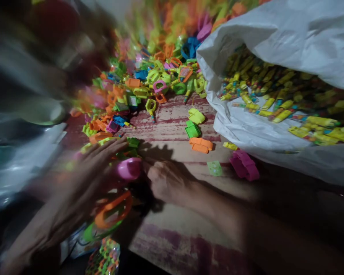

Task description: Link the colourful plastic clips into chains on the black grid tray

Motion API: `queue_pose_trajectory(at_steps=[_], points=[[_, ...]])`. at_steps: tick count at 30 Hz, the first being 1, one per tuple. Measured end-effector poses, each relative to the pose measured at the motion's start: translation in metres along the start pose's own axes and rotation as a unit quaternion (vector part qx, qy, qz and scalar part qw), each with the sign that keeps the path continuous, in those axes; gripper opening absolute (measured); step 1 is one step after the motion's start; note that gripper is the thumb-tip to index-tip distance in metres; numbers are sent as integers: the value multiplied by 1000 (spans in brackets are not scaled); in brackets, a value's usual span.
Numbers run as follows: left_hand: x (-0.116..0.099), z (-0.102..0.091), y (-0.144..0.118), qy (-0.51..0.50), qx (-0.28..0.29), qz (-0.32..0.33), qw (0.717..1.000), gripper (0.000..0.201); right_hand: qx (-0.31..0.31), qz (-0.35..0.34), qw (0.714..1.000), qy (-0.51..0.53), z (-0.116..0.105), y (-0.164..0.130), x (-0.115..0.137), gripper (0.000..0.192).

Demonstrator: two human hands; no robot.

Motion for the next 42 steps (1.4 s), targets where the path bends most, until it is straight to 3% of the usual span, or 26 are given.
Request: queue_pose_trajectory(at_steps=[6, 10, 15, 19, 21, 30, 33, 38, 42], points=[[-5, 3, -2, 16, 8, -9, 1000, 52, -81, -27, 996, -34, -5, -5, 4, 43], [-8, 5, 0, 26, 6, 12, 1000, 53, -91, -40, 992, -83, -4, -8, 6, 39], [-7, 4, -3, 4, 2, 10, 1000, 55, -146, 96, 972, -155, -12, -15, -8, 24], [-6, 5, -5, -6, 5, 13, 1000, 55, -186, 225, 941, -172, -24, -23, -23, 38], [-6, 5, -4, 0, 7, 22, 1000, 56, -191, 239, 937, -168, -26, -25, -24, 39], [-4, 5, -6, 22, -7, 19, 1000, 52, -137, 189, 956, -179, -20, -25, -19, 25], [-5, 5, -5, 11, 0, 17, 1000, 53, -136, 127, 963, -194, -19, -22, -10, 17], [-5, 6, -4, 5, 8, 13, 1000, 52, -118, 54, 977, -167, -17, -18, 2, 26], [-7, 6, -3, 2, 0, 21, 1000, 53, -146, 27, 977, -153, -17, -18, 8, 32]])
Point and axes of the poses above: each hand's wrist, its own y-axis towards the middle knuckle, its own z-axis out of the palm, x = y × z, the point moved 5 cm from there along y, towards the middle knuckle, and after that the axes turned 13 degrees about -y, right-handed, at the moved point
